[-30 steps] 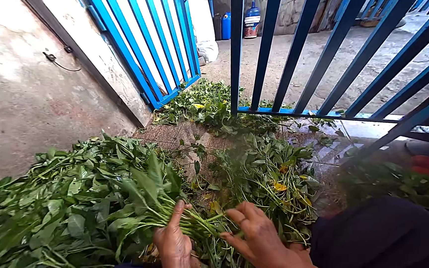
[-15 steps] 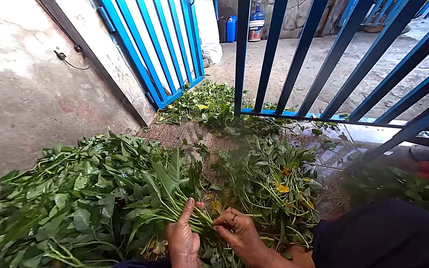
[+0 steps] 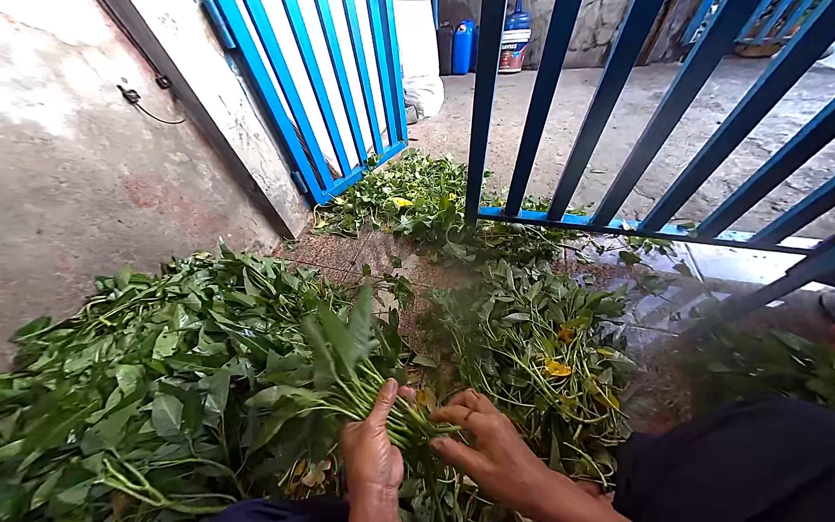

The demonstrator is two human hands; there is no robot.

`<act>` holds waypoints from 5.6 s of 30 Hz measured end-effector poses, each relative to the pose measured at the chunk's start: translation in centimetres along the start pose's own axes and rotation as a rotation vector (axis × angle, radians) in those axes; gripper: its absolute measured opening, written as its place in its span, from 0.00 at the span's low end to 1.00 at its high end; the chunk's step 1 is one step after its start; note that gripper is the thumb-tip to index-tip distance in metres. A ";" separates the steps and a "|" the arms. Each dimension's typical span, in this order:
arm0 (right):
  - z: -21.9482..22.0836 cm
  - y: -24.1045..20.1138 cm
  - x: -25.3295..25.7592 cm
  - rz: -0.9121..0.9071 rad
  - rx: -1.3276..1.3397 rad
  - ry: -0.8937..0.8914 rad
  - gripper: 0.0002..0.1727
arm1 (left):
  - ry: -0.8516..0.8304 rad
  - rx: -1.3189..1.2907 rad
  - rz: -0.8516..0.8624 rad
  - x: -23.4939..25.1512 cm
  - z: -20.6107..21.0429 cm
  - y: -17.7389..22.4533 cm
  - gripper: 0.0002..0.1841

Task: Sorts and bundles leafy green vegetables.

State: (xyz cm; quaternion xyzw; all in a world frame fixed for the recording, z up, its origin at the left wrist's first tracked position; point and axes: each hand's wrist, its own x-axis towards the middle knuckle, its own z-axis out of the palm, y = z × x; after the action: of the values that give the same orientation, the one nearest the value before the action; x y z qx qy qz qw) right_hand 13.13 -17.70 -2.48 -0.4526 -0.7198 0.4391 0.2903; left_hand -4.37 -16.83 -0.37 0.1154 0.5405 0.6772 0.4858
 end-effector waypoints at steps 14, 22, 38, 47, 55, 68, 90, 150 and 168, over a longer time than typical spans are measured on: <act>3.3 0.5 3.0 0.021 0.621 0.227 0.06 | -0.046 0.092 0.028 -0.4 0.0 -1.1 0.15; -5.9 4.7 0.9 0.185 0.132 -0.343 0.21 | 0.197 0.052 0.136 1.8 -2.1 0.3 0.10; -6.5 13.2 1.9 0.688 -0.141 0.384 0.24 | 0.021 0.105 -0.088 1.2 0.7 -2.6 0.05; 1.0 8.0 -2.0 0.072 -0.091 0.659 0.15 | 0.067 0.124 -0.151 0.3 2.1 -5.1 0.10; 4.4 7.0 -4.2 -0.347 -0.267 0.539 0.10 | -0.037 0.111 -0.207 0.8 1.0 -5.3 0.10; 3.3 6.2 -4.4 -0.614 -0.738 0.462 0.07 | -0.003 0.245 -0.036 0.6 0.2 -3.9 0.19; 2.8 -0.6 2.8 0.173 0.794 0.552 0.07 | -0.317 0.005 0.018 0.1 -0.3 -3.7 0.27; -4.1 6.4 -3.3 0.242 -0.567 -0.102 0.23 | 0.048 0.116 0.157 2.1 -1.3 -0.7 0.17; -3.7 17.0 4.6 1.115 -0.105 0.698 0.26 | 0.101 0.040 0.346 1.0 -1.4 0.7 0.12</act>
State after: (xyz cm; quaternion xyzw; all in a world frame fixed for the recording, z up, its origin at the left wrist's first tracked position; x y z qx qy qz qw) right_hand 20.98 -8.67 -15.93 -0.8869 -0.2618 0.3152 0.2134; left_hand -6.17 -16.86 -0.66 0.1822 0.5496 0.7447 0.3319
